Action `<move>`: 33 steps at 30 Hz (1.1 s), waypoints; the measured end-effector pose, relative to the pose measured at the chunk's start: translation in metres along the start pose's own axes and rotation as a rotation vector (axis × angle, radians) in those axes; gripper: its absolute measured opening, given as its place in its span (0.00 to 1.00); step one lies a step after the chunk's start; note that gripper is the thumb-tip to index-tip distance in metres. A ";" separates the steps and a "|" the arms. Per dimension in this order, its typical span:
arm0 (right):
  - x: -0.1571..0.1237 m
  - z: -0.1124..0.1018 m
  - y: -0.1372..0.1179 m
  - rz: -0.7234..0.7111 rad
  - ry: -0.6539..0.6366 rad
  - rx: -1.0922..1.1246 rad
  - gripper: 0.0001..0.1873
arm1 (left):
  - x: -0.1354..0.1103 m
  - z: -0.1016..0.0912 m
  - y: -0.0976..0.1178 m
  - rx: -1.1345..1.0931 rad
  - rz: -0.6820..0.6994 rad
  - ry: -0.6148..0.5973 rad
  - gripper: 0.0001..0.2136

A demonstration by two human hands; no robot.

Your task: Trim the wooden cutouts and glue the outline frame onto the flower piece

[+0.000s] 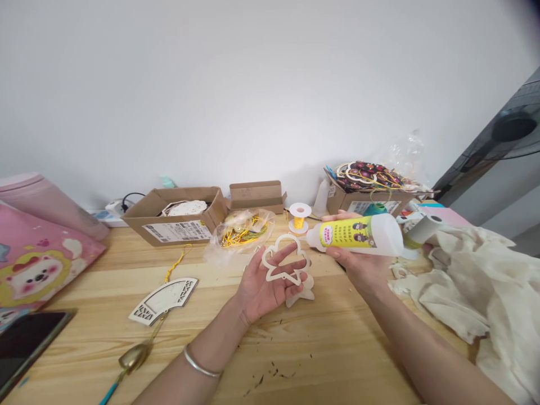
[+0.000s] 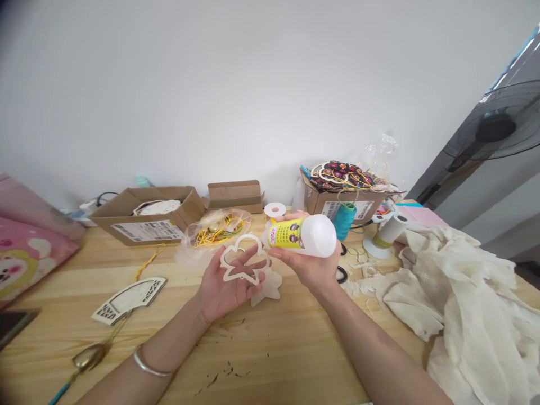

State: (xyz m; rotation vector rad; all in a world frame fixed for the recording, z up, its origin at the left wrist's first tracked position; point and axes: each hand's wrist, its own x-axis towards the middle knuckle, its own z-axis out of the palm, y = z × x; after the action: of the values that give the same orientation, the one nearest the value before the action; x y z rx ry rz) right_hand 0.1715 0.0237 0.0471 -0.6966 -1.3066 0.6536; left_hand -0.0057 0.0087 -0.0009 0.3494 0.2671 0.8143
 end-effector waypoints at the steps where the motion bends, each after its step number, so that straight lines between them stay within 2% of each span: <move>1: 0.000 0.000 0.000 -0.003 0.007 0.003 0.21 | 0.000 0.000 0.000 0.003 -0.001 -0.001 0.23; 9: -0.004 0.003 0.002 -0.021 -0.072 -0.010 0.20 | 0.002 -0.004 -0.005 0.022 -0.015 -0.043 0.23; 13: -0.005 0.004 0.002 -0.009 -0.048 -0.087 0.21 | 0.002 -0.003 -0.005 0.019 -0.020 -0.053 0.22; 17: -0.004 0.004 0.001 0.051 0.019 0.044 0.20 | 0.001 0.000 -0.001 0.010 0.027 -0.016 0.23; 21: -0.003 0.003 0.004 0.043 0.105 0.122 0.20 | 0.000 0.001 0.003 -0.005 0.077 -0.016 0.21; 28: -0.007 0.007 0.000 0.092 0.018 0.075 0.22 | 0.001 0.001 0.002 0.002 0.083 -0.005 0.21; 33: -0.010 0.007 0.002 0.110 0.025 0.071 0.26 | 0.001 0.003 0.002 -0.010 0.089 0.004 0.22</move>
State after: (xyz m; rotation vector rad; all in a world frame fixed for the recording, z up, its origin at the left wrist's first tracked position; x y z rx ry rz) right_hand 0.1635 0.0178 0.0398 -0.7199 -1.2228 0.7742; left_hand -0.0056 0.0098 0.0021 0.3523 0.2528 0.9035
